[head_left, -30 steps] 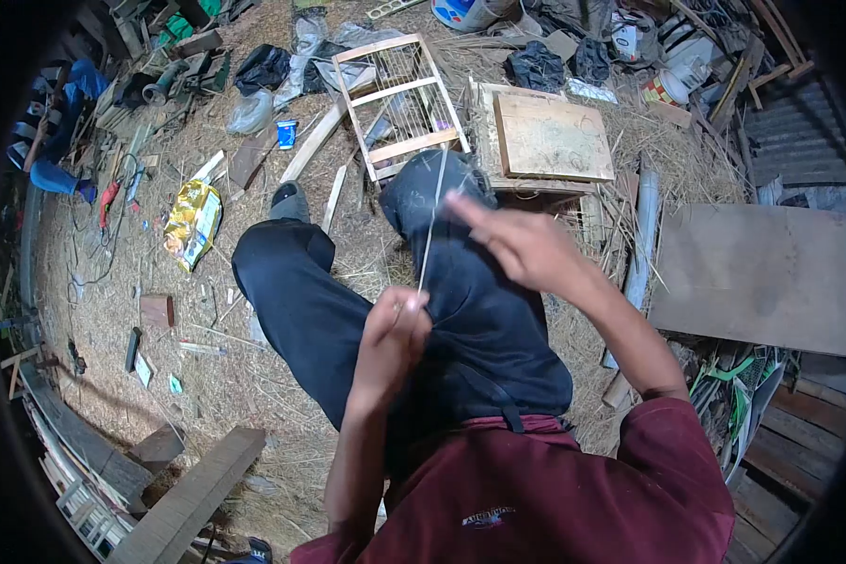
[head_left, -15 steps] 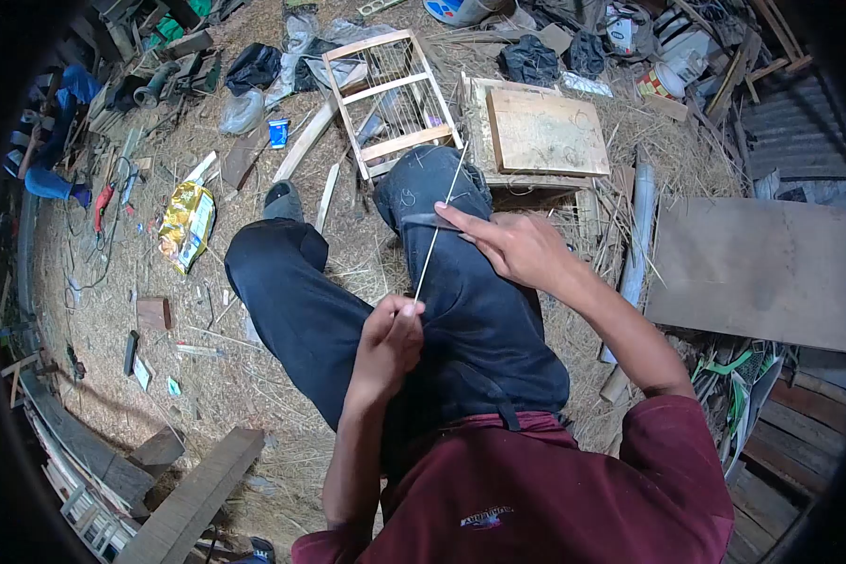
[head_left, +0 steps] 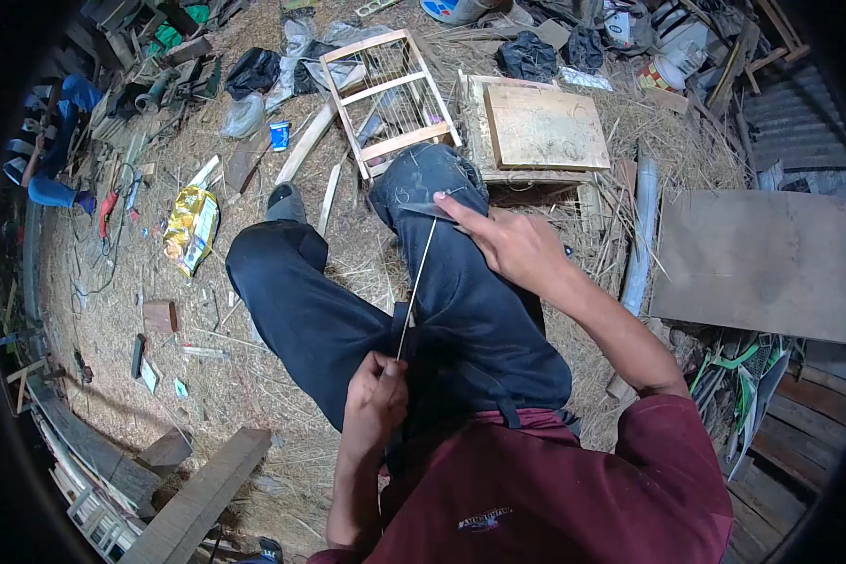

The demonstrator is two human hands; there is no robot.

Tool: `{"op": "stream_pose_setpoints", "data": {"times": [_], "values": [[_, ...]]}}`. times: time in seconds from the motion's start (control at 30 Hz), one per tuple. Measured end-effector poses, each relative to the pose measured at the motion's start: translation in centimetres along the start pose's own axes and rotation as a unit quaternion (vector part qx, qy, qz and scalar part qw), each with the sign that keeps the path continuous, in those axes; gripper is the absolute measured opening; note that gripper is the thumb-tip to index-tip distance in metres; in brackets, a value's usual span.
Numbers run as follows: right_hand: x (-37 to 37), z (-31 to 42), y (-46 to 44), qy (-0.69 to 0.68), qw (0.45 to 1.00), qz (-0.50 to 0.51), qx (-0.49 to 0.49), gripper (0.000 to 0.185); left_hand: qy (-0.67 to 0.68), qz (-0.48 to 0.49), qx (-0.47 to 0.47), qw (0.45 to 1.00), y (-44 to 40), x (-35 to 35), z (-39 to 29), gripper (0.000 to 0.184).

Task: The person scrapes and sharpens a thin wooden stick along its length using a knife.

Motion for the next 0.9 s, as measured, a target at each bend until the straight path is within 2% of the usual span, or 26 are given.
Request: {"op": "stream_pose_setpoints", "data": {"times": [0.13, 0.17, 0.27, 0.3, 0.37, 0.4, 0.53, 0.63, 0.73, 0.77, 0.9], "values": [[-0.2, -2.8, -0.5, -0.01, 0.996, -0.033, 0.082, 0.057, 0.014, 0.002, -0.006, 1.0, 1.5, -0.4, -0.2, 0.021], [-0.8, -3.5, -0.6, -0.052, 0.995, -0.067, 0.056, 0.047, 0.009, -0.006, -0.002, 1.0, 1.6, -0.5, -0.3, 0.021], [-2.5, -4.0, -0.9, -0.162, 0.978, -0.085, 0.096, 0.039, 0.035, 0.011, 0.071, 0.997, -1.4, -0.3, -0.7, 0.018], [-3.6, -3.1, -0.9, -0.187, 0.974, -0.096, 0.088, 0.023, -0.03, -0.008, 0.093, 0.995, -2.7, 0.4, -1.4, 0.014], [-3.3, -1.8, -1.1, -0.134, 0.982, -0.132, 0.01, 0.016, -0.001, 0.031, 0.091, 0.995, -5.8, 2.7, -3.7, 0.014], [-3.2, -1.0, -1.1, -0.104, 0.983, -0.151, -0.028, 0.017, -0.042, 0.027, 0.127, 0.991, -7.6, 4.1, -4.7, 0.015], [-0.9, 0.5, -1.9, 0.005, 0.995, -0.086, -0.043, 0.027, -0.209, -0.037, 0.22, 0.952, -13.8, 6.7, -6.5, 0.015], [0.2, -0.1, -2.2, 0.022, 0.997, -0.072, -0.016, 0.033, -0.192, -0.02, 0.189, 0.963, -14.4, 6.3, -5.8, 0.014], [0.1, -0.3, -2.4, 0.024, 0.998, -0.052, 0.005, 0.034, -0.156, 0.013, 0.219, 0.963, -12.2, 5.9, -4.7, 0.014], [-0.2, -0.6, -2.6, 0.023, 0.998, -0.06, 0.015, 0.035, -0.132, 0.05, 0.196, 0.97, -11.5, 5.0, -3.6, 0.018], [-0.6, -0.6, -2.5, 0.017, 0.996, -0.079, 0.047, 0.035, -0.14, 0.044, 0.17, 0.974, -4.4, 1.4, -1.1, 0.017]]}}
Point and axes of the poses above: each hand's wrist, its own y-axis away from the middle knuckle, its own x-axis out of the palm, z = x × y, the point moved 5 cm from there along -y, towards the middle knuckle
